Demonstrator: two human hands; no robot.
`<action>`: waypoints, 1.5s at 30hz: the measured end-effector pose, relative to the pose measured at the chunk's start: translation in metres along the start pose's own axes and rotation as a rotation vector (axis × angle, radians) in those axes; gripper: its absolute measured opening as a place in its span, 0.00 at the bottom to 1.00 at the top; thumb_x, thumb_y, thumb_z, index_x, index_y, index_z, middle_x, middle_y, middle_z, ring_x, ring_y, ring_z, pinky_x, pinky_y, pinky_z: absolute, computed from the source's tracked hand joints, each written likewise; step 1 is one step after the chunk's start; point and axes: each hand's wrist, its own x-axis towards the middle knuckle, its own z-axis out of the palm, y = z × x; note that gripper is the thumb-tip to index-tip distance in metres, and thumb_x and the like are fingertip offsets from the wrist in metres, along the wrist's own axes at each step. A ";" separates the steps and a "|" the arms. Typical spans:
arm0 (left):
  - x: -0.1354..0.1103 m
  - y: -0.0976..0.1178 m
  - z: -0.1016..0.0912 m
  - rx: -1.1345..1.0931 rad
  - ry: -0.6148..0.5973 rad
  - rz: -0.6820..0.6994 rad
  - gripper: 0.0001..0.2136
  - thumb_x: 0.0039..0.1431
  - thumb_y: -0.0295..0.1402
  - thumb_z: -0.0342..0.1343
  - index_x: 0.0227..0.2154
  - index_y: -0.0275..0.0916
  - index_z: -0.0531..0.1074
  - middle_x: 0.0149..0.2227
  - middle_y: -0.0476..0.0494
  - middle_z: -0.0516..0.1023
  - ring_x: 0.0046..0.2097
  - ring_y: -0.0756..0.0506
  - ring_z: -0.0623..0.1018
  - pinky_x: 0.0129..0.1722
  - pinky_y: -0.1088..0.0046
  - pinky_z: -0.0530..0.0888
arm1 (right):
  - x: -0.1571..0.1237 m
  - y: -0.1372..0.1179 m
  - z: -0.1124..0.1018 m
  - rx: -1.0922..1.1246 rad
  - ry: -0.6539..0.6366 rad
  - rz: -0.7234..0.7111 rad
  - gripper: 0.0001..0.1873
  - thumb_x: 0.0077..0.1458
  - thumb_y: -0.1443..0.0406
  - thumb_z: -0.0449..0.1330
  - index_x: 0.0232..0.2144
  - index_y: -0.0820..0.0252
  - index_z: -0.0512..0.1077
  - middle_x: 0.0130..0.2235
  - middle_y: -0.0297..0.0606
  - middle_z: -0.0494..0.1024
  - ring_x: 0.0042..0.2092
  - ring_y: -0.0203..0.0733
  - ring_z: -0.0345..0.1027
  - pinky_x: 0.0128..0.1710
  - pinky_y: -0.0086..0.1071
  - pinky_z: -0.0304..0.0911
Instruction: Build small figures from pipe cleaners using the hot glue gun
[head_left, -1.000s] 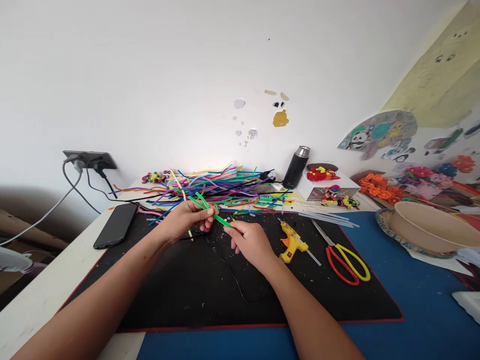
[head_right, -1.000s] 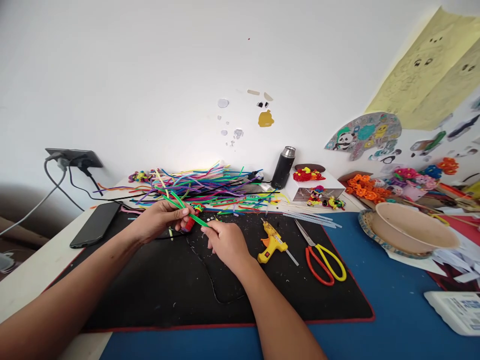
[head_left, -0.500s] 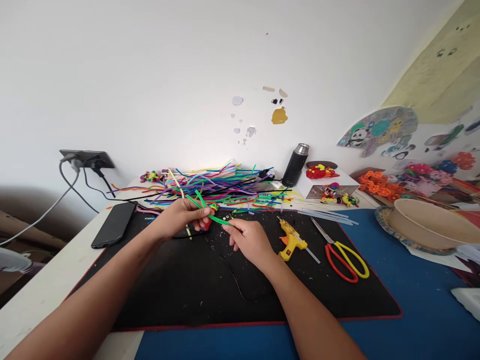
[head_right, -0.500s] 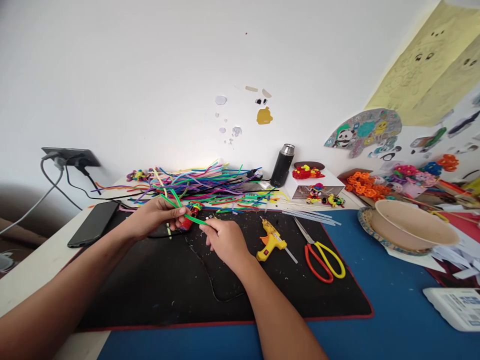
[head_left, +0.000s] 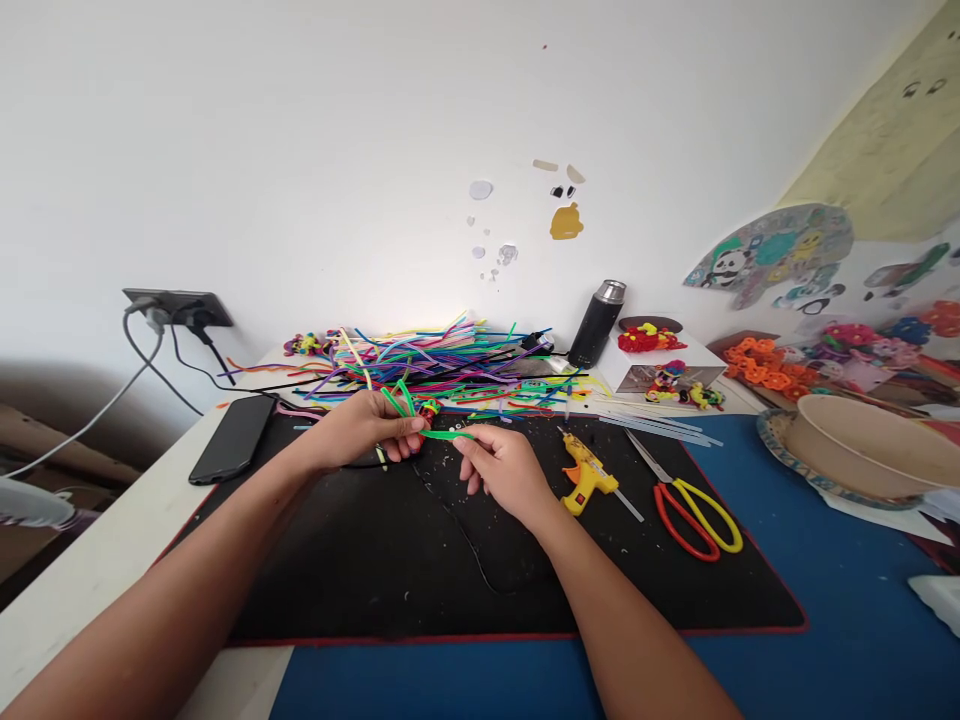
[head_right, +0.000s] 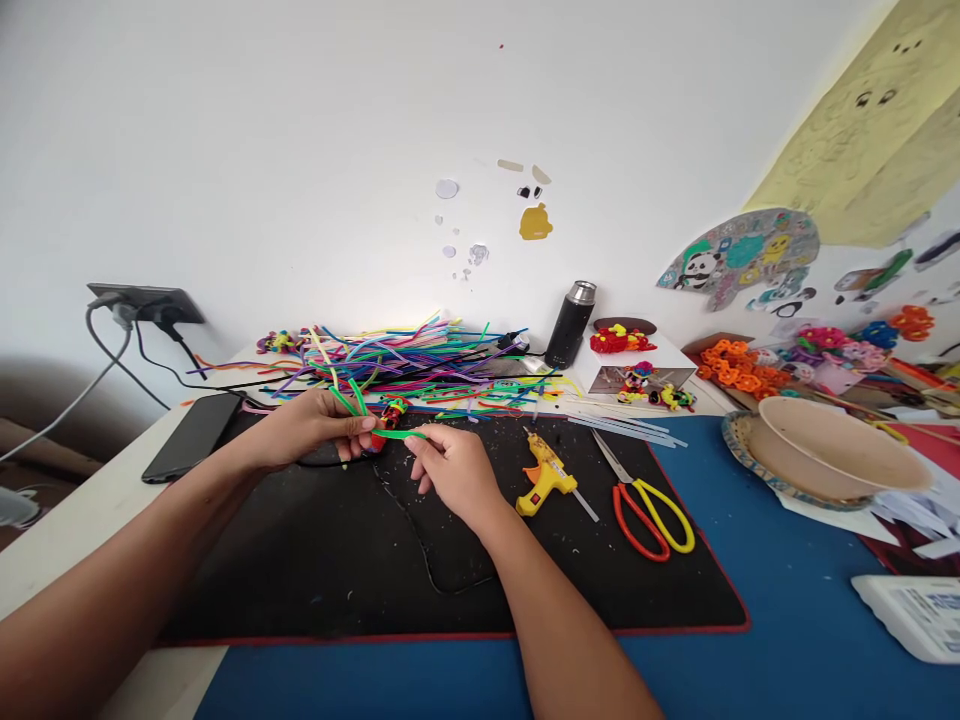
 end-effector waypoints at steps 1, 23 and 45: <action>0.000 -0.001 0.000 -0.001 -0.011 -0.012 0.20 0.52 0.52 0.70 0.26 0.37 0.84 0.29 0.39 0.86 0.27 0.45 0.81 0.30 0.73 0.80 | 0.001 0.001 0.000 0.014 0.001 0.010 0.16 0.65 0.55 0.59 0.46 0.59 0.80 0.25 0.32 0.77 0.21 0.34 0.72 0.19 0.25 0.57; -0.005 0.001 0.032 -0.105 -0.399 -0.089 0.19 0.58 0.50 0.67 0.28 0.37 0.84 0.28 0.38 0.85 0.28 0.45 0.83 0.29 0.74 0.79 | -0.002 -0.014 -0.001 0.252 -0.130 0.065 0.22 0.57 0.47 0.67 0.36 0.62 0.78 0.23 0.30 0.76 0.20 0.33 0.70 0.16 0.24 0.57; -0.001 -0.014 0.053 -0.411 -0.446 -0.176 0.18 0.57 0.48 0.69 0.36 0.34 0.83 0.35 0.33 0.87 0.28 0.44 0.84 0.22 0.78 0.75 | -0.004 -0.012 0.000 0.302 -0.111 0.104 0.23 0.54 0.46 0.68 0.36 0.61 0.78 0.19 0.27 0.72 0.18 0.32 0.64 0.18 0.25 0.57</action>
